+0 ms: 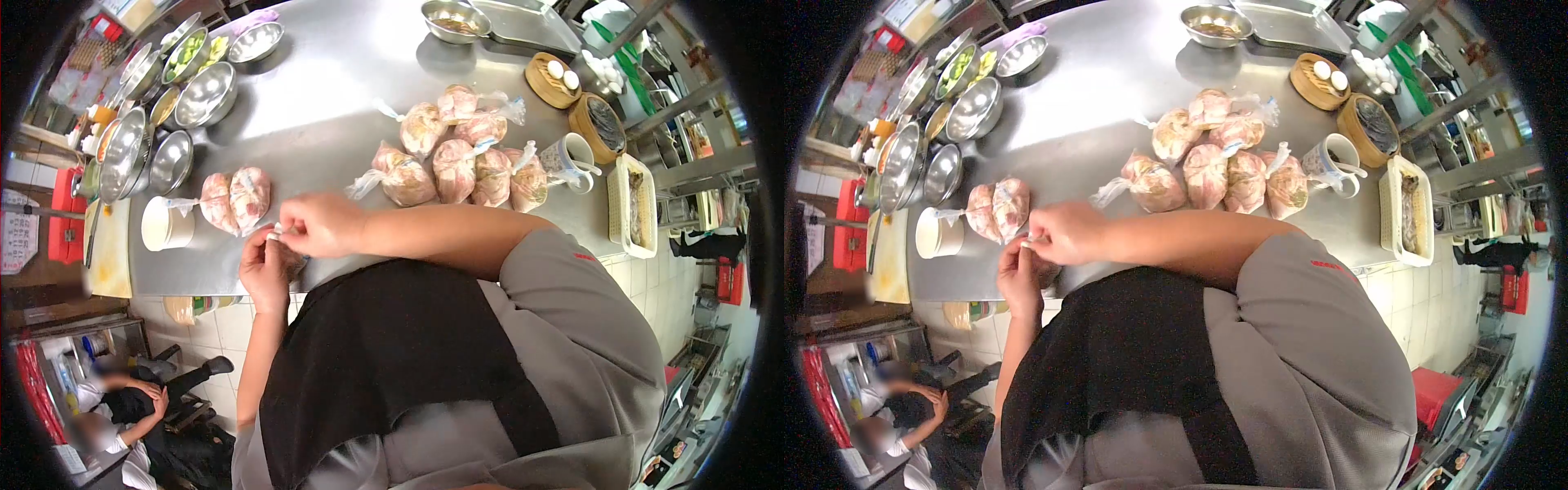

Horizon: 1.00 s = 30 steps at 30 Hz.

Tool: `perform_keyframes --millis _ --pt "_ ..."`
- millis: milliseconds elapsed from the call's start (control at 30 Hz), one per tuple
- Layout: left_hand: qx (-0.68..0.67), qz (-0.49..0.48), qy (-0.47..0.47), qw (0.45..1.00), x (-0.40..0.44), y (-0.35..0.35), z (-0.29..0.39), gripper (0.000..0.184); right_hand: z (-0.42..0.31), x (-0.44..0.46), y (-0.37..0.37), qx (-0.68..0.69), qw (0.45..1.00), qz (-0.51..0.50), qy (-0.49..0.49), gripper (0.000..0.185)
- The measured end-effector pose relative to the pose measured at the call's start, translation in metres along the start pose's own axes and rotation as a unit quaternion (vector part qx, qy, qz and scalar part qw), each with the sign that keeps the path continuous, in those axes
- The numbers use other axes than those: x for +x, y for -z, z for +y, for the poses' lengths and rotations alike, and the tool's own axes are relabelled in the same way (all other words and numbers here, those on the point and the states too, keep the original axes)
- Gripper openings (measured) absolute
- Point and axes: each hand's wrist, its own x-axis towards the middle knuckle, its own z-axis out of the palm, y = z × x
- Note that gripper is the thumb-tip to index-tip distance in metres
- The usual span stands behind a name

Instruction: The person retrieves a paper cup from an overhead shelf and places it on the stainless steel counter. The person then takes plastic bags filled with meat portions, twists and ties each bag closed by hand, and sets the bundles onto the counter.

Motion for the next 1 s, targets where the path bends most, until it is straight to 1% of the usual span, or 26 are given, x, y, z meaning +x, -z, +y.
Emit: perform_keyframes --millis 33,133,167,200,233,267,300,367,400,467,500,600,633,667,700,733,767,867,900,1000 --pt "-0.034 0.018 0.051 0.998 -0.001 -0.003 0.003 0.014 -0.001 -0.003 0.002 -0.018 0.999 -0.012 0.032 0.024" --pt "-0.077 0.002 0.098 0.992 -0.005 -0.012 0.017 0.016 0.006 -0.007 -0.010 0.050 0.998 0.004 -0.030 0.023" --pt "-0.069 0.003 0.094 0.993 -0.005 -0.012 0.016 0.019 0.004 -0.007 -0.013 0.024 0.998 0.030 -0.054 0.021" --pt "-0.034 0.003 0.096 0.995 -0.006 -0.013 0.016 0.021 0.009 -0.008 -0.015 0.049 0.996 0.041 -0.056 0.017" --pt "-0.037 0.007 0.070 0.997 -0.008 -0.014 0.011 0.022 0.012 -0.005 -0.017 0.088 0.993 0.027 -0.076 0.016" --pt "-0.013 0.009 0.059 0.998 -0.008 -0.015 0.012 0.018 0.016 -0.004 -0.018 0.117 0.986 0.001 -0.120 0.018" --pt "0.057 0.013 0.043 0.997 -0.005 -0.014 0.008 0.019 0.015 -0.005 -0.016 0.128 0.984 -0.002 -0.124 0.019" --pt "0.026 0.027 0.022 0.999 -0.007 -0.018 0.010 0.013 0.007 -0.005 -0.010 0.117 0.985 0.000 -0.130 0.016" --pt "0.068 0.015 -0.015 0.997 -0.005 -0.014 0.003 0.011 0.010 -0.005 -0.013 0.126 0.984 0.004 -0.123 0.016" --pt "0.060 -0.002 -0.066 0.996 -0.008 -0.019 0.020 0.012 0.017 -0.007 -0.018 0.141 0.983 0.019 -0.114 0.017" --pt "0.012 -0.018 -0.028 0.999 -0.009 -0.018 0.024 0.010 0.019 -0.007 -0.018 0.140 0.983 0.012 -0.118 0.017" --pt "0.101 -0.048 -0.072 0.991 -0.006 -0.008 0.023 0.009 0.014 -0.007 -0.012 0.130 0.982 -0.010 -0.134 0.016" --pt "0.076 -0.079 -0.032 0.993 -0.006 -0.004 0.026 0.006 0.012 -0.006 -0.009 0.123 0.983 -0.019 -0.135 0.015" --pt "-0.014 -0.097 0.038 0.994 -0.005 -0.002 0.026 0.007 0.011 -0.004 -0.008 0.115 0.984 -0.027 -0.136 0.015" --pt "-0.106 -0.114 0.107 0.982 -0.003 -0.001 0.025 0.007 0.013 -0.003 -0.009 0.111 0.985 -0.035 -0.127 0.014" --pt "-0.197 -0.132 0.176 0.955 -0.003 -0.002 0.027 0.008 0.015 -0.001 -0.009 0.107 0.986 -0.043 -0.121 0.014" --pt "-0.244 -0.146 0.194 0.939 -0.003 -0.002 0.030 0.016 0.018 -0.002 -0.008 0.102 0.986 -0.051 -0.119 0.013" --pt "-0.285 -0.167 0.274 0.903 0.002 0.000 0.033 0.028 0.019 -0.003 -0.010 0.047 0.996 0.048 0.054 0.012" --pt "-0.274 -0.145 0.275 0.910 0.000 -0.003 0.038 0.032 0.017 -0.002 -0.003 -0.020 0.993 0.044 0.110 0.017" --pt "-0.288 -0.085 0.286 0.910 0.002 -0.008 0.045 0.034 0.009 -0.003 0.005 -0.099 0.981 0.031 0.163 0.020"
